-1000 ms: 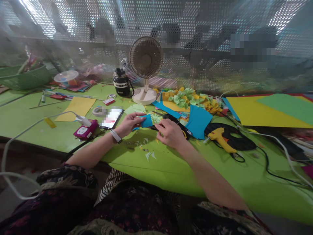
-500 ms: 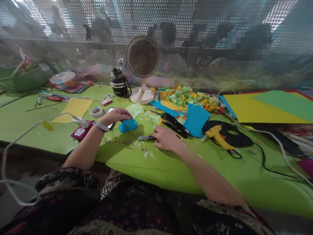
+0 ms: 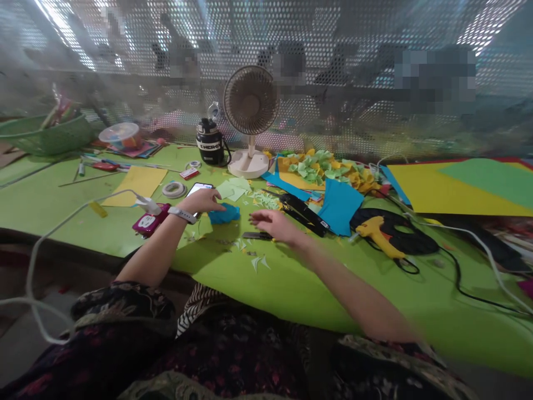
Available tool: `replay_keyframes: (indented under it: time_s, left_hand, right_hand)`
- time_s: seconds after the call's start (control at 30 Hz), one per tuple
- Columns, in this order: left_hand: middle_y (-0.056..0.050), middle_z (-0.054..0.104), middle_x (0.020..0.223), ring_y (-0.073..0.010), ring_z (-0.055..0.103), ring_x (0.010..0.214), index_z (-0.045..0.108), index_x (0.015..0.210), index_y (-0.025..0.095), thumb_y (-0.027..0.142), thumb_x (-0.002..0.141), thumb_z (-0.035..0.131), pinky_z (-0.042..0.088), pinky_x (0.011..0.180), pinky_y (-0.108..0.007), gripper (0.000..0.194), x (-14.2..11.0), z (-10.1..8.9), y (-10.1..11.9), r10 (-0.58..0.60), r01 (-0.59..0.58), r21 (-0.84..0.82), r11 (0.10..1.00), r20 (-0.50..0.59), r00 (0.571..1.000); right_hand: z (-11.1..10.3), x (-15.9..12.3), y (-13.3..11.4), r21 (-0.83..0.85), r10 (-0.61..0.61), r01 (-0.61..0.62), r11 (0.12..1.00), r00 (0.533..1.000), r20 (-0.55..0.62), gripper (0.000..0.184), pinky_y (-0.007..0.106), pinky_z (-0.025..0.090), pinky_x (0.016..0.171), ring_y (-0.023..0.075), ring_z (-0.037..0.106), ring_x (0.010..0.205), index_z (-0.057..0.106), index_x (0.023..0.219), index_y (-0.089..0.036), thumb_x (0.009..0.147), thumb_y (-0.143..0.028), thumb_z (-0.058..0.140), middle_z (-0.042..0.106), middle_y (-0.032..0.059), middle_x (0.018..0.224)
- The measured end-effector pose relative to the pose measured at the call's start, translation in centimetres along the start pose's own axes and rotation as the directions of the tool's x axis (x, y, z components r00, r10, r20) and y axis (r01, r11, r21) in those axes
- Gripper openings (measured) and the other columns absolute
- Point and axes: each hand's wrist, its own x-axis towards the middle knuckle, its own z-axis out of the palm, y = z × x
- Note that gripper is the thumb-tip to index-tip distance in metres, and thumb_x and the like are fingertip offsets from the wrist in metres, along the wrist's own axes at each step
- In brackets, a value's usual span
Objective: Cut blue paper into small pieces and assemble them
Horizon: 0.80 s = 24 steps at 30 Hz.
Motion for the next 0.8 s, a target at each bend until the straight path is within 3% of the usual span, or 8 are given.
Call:
replay_keyframes:
  time_s: [0.07, 0.13, 0.27, 0.43, 0.6, 0.7, 0.8]
  left_hand:
    - [-0.009, 0.072, 0.075, -0.0290, 0.066, 0.084, 0.075, 0.080, 0.019, 0.040, 0.049, 0.088, 0.041, 0.072, -0.029, 0.040, -0.1, -0.1, 0.1, 0.015, -0.015, -0.005, 1.000, 0.025, 1.000]
    - [-0.008, 0.071, 0.073, -0.0278, 0.066, 0.082, 0.074, 0.078, 0.019, 0.039, 0.047, 0.089, 0.042, 0.070, -0.028, 0.040, -0.3, -0.2, 0.2, 0.037, -0.038, 0.010, 0.999, 0.034, 0.999]
    - [-0.007, 0.074, 0.079, -0.0235, 0.068, 0.075, 0.075, 0.089, 0.019, 0.037, 0.052, 0.087, 0.045, 0.065, -0.026, 0.043, -1.1, -0.3, 0.6, 0.045, -0.049, 0.054, 0.997, 0.072, 0.996]
    - [-0.011, 0.076, 0.103, -0.0224, 0.071, 0.084, 0.067, 0.119, 0.014, 0.032, 0.075, 0.073, 0.052, 0.074, -0.027, 0.049, -2.1, -0.2, 1.4, -0.063, 0.039, 0.166, 0.985, 0.140, 0.988]
    - [-0.016, 0.072, 0.117, -0.0310, 0.066, 0.109, 0.063, 0.126, 0.011, 0.052, 0.081, 0.066, 0.051, 0.093, -0.037, 0.060, -3.0, 0.2, 1.2, 0.022, -0.045, 0.281, 0.959, 0.085, 0.996]
    - [-0.016, 0.064, 0.133, -0.0323, 0.061, 0.121, 0.059, 0.133, 0.016, 0.056, 0.068, 0.077, 0.047, 0.101, -0.038, 0.078, -3.3, 0.6, 0.4, 0.223, -0.272, 0.258, 0.927, 0.203, 0.953]
    - [-0.013, 0.061, 0.140, -0.0296, 0.059, 0.124, 0.058, 0.134, 0.022, 0.054, 0.071, 0.075, 0.045, 0.105, -0.037, 0.072, -3.0, 0.9, -0.4, 0.297, -0.356, 0.187, 0.916, 0.282, 0.912]
  right_hand:
    - [1.0, 1.8, -0.7, 0.278, 0.197, -0.181, 0.943, 0.980, -0.029, 0.030, 0.036, 0.059, 0.086, 0.0203, 0.071, 0.099, 0.070, 0.101, -0.018, 0.074, -0.008, 0.062, 0.075, 0.0112, 0.110]
    - [2.1, 3.5, -1.3, 0.442, 0.353, -0.282, 0.852, 0.931, -0.087, 0.027, 0.029, 0.058, 0.081, 0.0177, 0.071, 0.091, 0.068, 0.088, -0.017, 0.066, -0.002, 0.064, 0.075, 0.0084, 0.098]
    - [4.4, 6.0, -1.8, 0.482, 0.411, -0.323, 0.814, 0.908, -0.085, 0.019, 0.026, 0.057, 0.070, 0.0146, 0.066, 0.074, 0.061, 0.075, -0.018, 0.063, -0.003, 0.065, 0.067, 0.0022, 0.074]
    - [5.7, 6.6, -1.7, 0.531, 0.419, -0.325, 0.783, 0.906, -0.064, 0.019, 0.023, 0.057, 0.076, 0.0119, 0.067, 0.077, 0.062, 0.082, -0.018, 0.069, -0.003, 0.063, 0.067, 0.0016, 0.077]
    - [4.3, 4.9, -1.6, 0.532, 0.421, -0.337, 0.777, 0.906, -0.040, 0.020, 0.028, 0.058, 0.081, 0.0134, 0.069, 0.082, 0.066, 0.080, -0.018, 0.071, 0.000, 0.060, 0.074, 0.0050, 0.089]
    - [2.4, 2.3, -1.5, 0.484, 0.353, -0.304, 0.821, 0.936, -0.011, 0.018, 0.031, 0.058, 0.086, 0.0152, 0.071, 0.088, 0.070, 0.082, -0.017, 0.076, -0.003, 0.061, 0.077, 0.0072, 0.098]
    - [-0.3, -1.0, -1.1, 0.414, 0.270, -0.244, 0.877, 0.963, -0.005, 0.014, 0.035, 0.059, 0.089, 0.0172, 0.072, 0.088, 0.073, 0.090, -0.017, 0.080, -0.011, 0.065, 0.078, 0.0087, 0.102]
